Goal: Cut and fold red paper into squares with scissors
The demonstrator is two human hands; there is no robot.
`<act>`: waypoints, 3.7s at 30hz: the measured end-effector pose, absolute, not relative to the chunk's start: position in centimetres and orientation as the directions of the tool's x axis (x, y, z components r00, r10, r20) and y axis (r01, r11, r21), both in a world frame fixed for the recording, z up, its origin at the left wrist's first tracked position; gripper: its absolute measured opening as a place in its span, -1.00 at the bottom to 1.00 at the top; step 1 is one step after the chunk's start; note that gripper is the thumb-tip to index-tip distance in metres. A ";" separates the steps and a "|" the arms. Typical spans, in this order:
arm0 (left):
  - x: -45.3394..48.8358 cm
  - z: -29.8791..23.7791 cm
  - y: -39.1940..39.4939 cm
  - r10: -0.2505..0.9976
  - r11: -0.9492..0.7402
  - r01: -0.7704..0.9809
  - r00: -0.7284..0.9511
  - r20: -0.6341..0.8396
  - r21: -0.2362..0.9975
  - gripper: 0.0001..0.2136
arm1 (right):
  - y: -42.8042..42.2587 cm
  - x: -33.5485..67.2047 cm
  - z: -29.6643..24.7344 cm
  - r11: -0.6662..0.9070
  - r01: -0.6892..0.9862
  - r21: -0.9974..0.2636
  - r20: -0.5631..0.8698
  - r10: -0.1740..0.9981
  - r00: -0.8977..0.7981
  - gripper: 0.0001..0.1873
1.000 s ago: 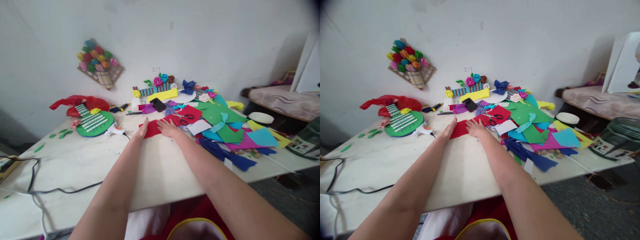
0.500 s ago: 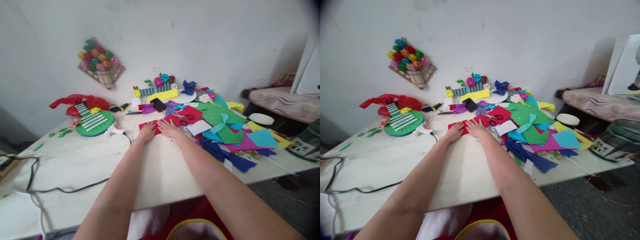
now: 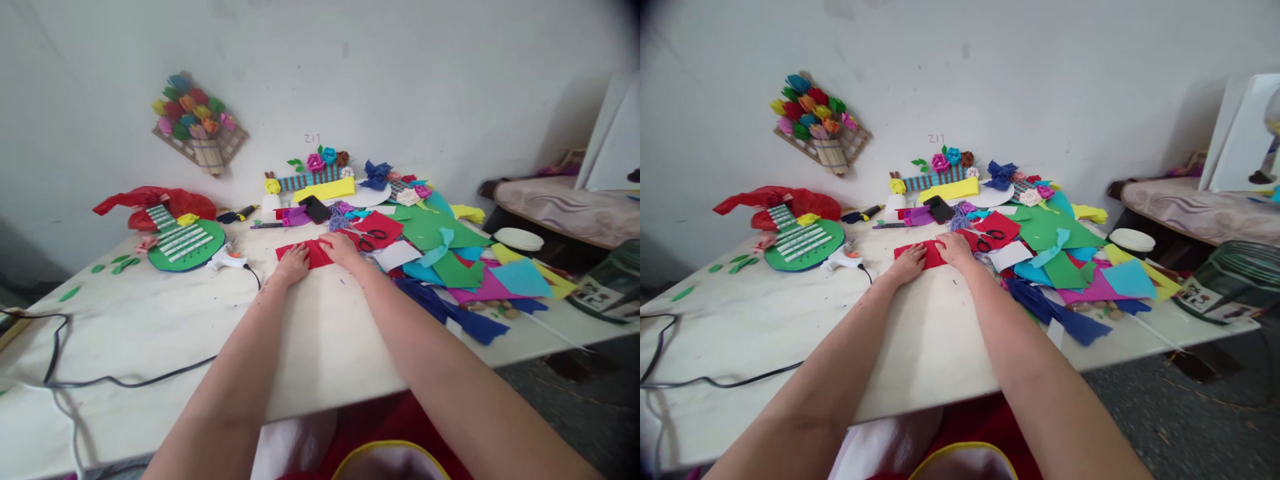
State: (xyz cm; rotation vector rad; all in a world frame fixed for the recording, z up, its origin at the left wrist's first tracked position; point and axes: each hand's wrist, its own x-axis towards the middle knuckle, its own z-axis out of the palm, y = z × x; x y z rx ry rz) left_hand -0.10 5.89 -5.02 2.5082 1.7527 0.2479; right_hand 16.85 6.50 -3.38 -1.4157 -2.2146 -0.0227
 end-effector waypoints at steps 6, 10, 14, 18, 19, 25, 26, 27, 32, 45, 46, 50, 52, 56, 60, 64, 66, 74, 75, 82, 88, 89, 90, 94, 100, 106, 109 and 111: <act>-0.1 -5.0 5.9 0.932 -0.359 0.921 0.346 0.103 0.150 -0.51 | 5.8 16.7 -2.8 0.528 0.796 -0.295 0.468 0.807 -0.361 -0.67; 0.0 -4.6 5.6 0.934 -0.355 0.920 0.341 0.107 0.167 -0.52 | 5.9 16.0 -3.0 0.604 0.733 -0.312 0.464 0.771 -0.437 -0.61; 0.1 -4.4 5.3 0.944 -0.327 0.927 0.310 0.114 0.186 -0.52 | 5.8 15.7 -3.4 0.646 0.717 -0.262 0.420 0.745 -0.518 -0.63; 0.1 -4.3 5.0 0.959 -0.280 0.912 0.254 0.123 0.299 -0.49 | 5.4 15.9 -3.4 0.662 0.718 -0.216 0.340 0.740 -0.580 -0.67; 0.0 -4.2 4.9 0.963 -0.270 0.899 0.244 0.117 0.344 -0.48 | 5.2 16.0 -3.3 0.664 0.718 -0.210 0.328 0.739 -0.588 -0.67; -0.8 -3.6 5.0 0.990 -0.132 0.722 0.130 0.055 0.679 -0.48 | 4.6 16.0 -2.3 0.647 0.739 -0.189 0.219 0.761 -0.611 -0.62; -1.0 -3.6 5.0 0.992 -0.119 0.679 0.118 0.052 0.725 -0.49 | 4.5 16.0 -2.2 0.647 0.739 -0.189 0.213 0.761 -0.612 -0.63; -1.2 -3.5 5.1 0.992 -0.117 0.638 0.117 0.055 0.761 -0.51 | 4.5 16.0 -2.1 0.651 0.735 -0.190 0.210 0.758 -0.617 -0.64; -2.4 -3.5 5.1 0.970 -0.215 0.476 0.205 0.131 0.853 -0.65 | 4.4 16.1 -2.1 0.705 0.674 -0.222 0.240 0.709 -0.663 -0.72; -3.4 -4.1 5.5 0.952 -0.257 0.329 0.245 0.181 0.909 -0.72 | 4.9 15.8 -2.4 0.764 0.627 -0.151 0.288 0.641 -0.711 -0.82; -3.3 -4.0 5.4 0.956 -0.242 0.338 0.245 0.163 0.909 -0.73 | 4.8 15.8 -2.3 0.758 0.635 -0.147 0.287 0.647 -0.706 -0.82; -2.9 -3.6 5.1 0.964 -0.206 0.376 0.234 0.123 0.903 -0.74 | 4.4 15.6 -2.1 0.720 0.680 -0.139 0.262 0.689 -0.675 -0.80; -2.9 -3.4 5.0 0.961 -0.218 0.388 0.243 0.129 0.895 -0.73 | 4.4 15.5 -2.0 0.699 0.702 -0.137 0.252 0.710 -0.657 -0.80; -2.9 -3.3 5.0 0.956 -0.242 0.406 0.255 0.145 0.881 -0.71 | 4.3 15.3 -2.0 0.659 0.741 -0.128 0.231 0.746 -0.624 -0.77; -3.1 -3.5 5.0 0.955 -0.254 0.416 0.253 0.157 0.873 -0.69 | 4.2 15.2 -1.8 0.641 0.754 -0.145 0.233 0.763 -0.603 -0.77; -3.4 -3.4 4.8 0.926 -0.304 0.464 0.350 0.143 0.832 -0.63 | 4.1 15.3 -1.7 0.620 0.758 -0.204 0.238 0.782 -0.576 -0.77; -3.6 -3.3 4.7 0.903 -0.335 0.514 0.413 0.115 0.790 -0.56 | 4.2 15.4 -1.8 0.611 0.748 -0.259 0.246 0.791 -0.561 -0.78; -4.0 -2.9 4.5 0.908 -0.359 0.605 0.402 0.117 0.710 -0.55 | 5.1 15.7 -2.6 0.599 0.671 -0.437 0.286 0.800 -0.528 -0.80; -4.1 -2.8 4.4 0.910 -0.361 0.608 0.397 0.122 0.707 -0.58 | 5.2 15.7 -2.7 0.599 0.665 -0.446 0.291 0.799 -0.525 -0.80; -4.6 -3.1 4.4 0.896 -0.359 0.499 0.422 0.140 0.789 -0.66 | 5.5 15.8 -3.1 0.574 0.613 -0.544 0.321 0.817 -0.480 -0.81; -5.1 -3.4 4.8 0.881 -0.361 0.436 0.449 0.148 0.824 -0.61 | 5.9 16.1 -3.5 0.557 0.576 -0.598 0.331 0.827 -0.455 -0.83; -5.2 -3.4 4.7 0.879 -0.366 0.426 0.451 0.157 0.827 -0.61 | 5.9 16.1 -3.5 0.552 0.570 -0.609 0.330 0.830 -0.451 -0.83; -5.2 -3.4 4.7 0.878 -0.366 0.418 0.450 0.160 0.831 -0.60 | 6.0 16.1 -3.6 0.547 0.561 -0.622 0.329 0.832 -0.447 -0.83; -5.4 -3.4 4.8 0.882 -0.338 0.423 0.454 0.127 0.841 -0.55 | 6.1 16.2 -3.8 0.522 0.507 -0.686 0.332 0.844 -0.421 -0.84; -5.5 -3.5 4.8 0.880 -0.363 0.451 0.453 0.142 0.815 -0.49 | 6.3 16.3 -4.0 0.487 0.449 -0.749 0.329 0.862 -0.386 -0.88; -5.4 -3.5 4.6 0.903 -0.353 0.537 0.410 0.128 0.766 -0.41 | 6.2 16.2 -3.8 0.441 0.446 -0.779 0.301 0.887 -0.351 -0.87; -5.3 -3.8 4.8 0.900 -0.365 0.513 0.408 0.153 0.777 -0.48 | 6.2 16.1 -3.9 0.421 0.434 -0.796 0.288 0.895 -0.339 -0.88; -5.2 -3.9 4.8 0.895 -0.371 0.446 0.404 0.186 0.814 -0.55 | 6.3 16.1 -4.0 0.417 0.435 -0.798 0.285 0.897 -0.337 -0.90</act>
